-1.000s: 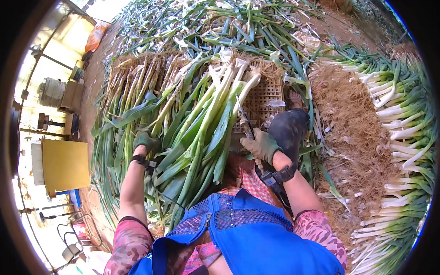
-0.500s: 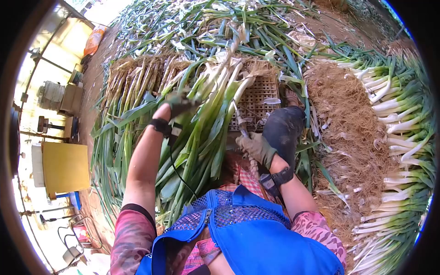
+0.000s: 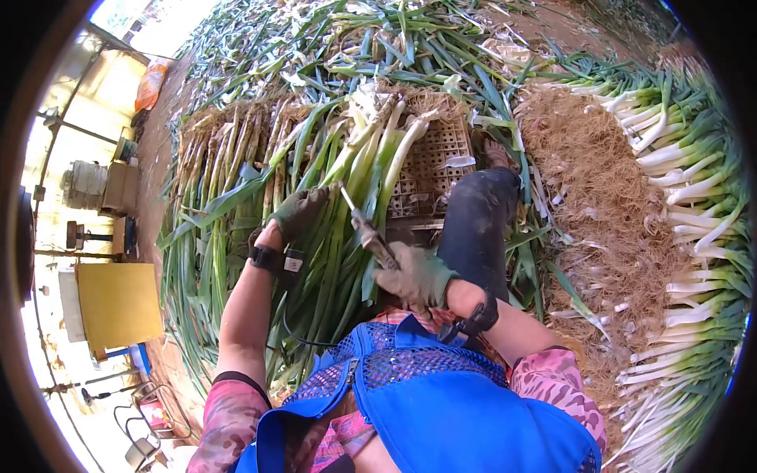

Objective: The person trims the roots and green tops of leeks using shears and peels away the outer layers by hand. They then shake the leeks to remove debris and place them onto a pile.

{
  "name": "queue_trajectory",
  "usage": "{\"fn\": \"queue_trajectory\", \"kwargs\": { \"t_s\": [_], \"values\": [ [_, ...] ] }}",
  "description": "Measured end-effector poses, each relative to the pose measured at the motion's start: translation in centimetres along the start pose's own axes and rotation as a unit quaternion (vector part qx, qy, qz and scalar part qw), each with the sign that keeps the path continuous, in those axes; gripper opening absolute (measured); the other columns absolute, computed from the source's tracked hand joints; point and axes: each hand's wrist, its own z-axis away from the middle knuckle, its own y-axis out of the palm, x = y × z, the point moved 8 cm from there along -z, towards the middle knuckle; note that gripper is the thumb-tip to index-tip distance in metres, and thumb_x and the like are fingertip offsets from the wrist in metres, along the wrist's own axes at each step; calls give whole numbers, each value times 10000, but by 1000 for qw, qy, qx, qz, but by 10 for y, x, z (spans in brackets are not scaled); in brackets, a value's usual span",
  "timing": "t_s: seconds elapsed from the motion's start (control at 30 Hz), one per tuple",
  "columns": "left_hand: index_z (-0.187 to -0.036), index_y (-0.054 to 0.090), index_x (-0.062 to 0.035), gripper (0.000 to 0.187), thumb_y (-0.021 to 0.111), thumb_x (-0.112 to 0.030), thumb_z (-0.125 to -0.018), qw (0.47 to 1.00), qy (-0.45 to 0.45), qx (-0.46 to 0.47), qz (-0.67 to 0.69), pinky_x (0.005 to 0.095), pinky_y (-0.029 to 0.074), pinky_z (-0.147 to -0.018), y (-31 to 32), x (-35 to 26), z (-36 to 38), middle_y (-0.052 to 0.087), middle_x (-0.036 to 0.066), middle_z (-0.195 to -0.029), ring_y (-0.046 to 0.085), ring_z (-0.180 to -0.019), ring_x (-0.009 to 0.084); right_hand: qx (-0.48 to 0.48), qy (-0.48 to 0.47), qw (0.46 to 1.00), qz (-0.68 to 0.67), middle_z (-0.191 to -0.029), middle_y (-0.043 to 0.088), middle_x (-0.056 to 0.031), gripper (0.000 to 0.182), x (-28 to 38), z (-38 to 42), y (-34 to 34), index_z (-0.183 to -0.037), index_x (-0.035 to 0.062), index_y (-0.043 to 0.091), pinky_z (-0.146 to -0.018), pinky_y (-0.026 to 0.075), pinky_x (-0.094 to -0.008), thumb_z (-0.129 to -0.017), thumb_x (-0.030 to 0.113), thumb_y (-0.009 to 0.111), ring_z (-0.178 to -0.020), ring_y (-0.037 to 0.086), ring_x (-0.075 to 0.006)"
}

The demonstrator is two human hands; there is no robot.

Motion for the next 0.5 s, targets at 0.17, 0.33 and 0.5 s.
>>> {"fn": "queue_trajectory", "kwargs": {
  "t_s": [0.17, 0.33, 0.5],
  "values": [
    [-1065, 671, 18, 553, 495, -501, -988, 997, 36, -30, 59, 350, 472, -771, 10, -2, 0, 651, 83, -867, 555, -827, 157, -36, -5, 999, -8, -887, 664, -197, 512, -25, -33, 3, -1077, 3, 600, -790, 503, -396, -833, 449, 658, -815, 644, -277],
    [-1082, 670, 16, 574, 567, -529, -935, 999, -13, -32, 15, 342, 481, -773, 13, -2, 0, 673, 88, -899, 576, -813, 154, -99, 15, 994, -49, -893, 687, -206, 540, -35, -102, -23, -1048, -17, 619, -763, 519, -416, -811, 468, 642, -843, 682, -353],
    [-1114, 672, 9, 549, 678, -474, -853, 999, -3, -50, -19, 337, 502, -783, 2, -47, 14, 708, 113, -952, 642, -846, 174, -52, 4, 995, -82, -864, 683, -196, 552, -18, -90, -28, -1046, -15, 624, -750, 520, -407, -803, 480, 642, -826, 679, -347]
  ]
}}
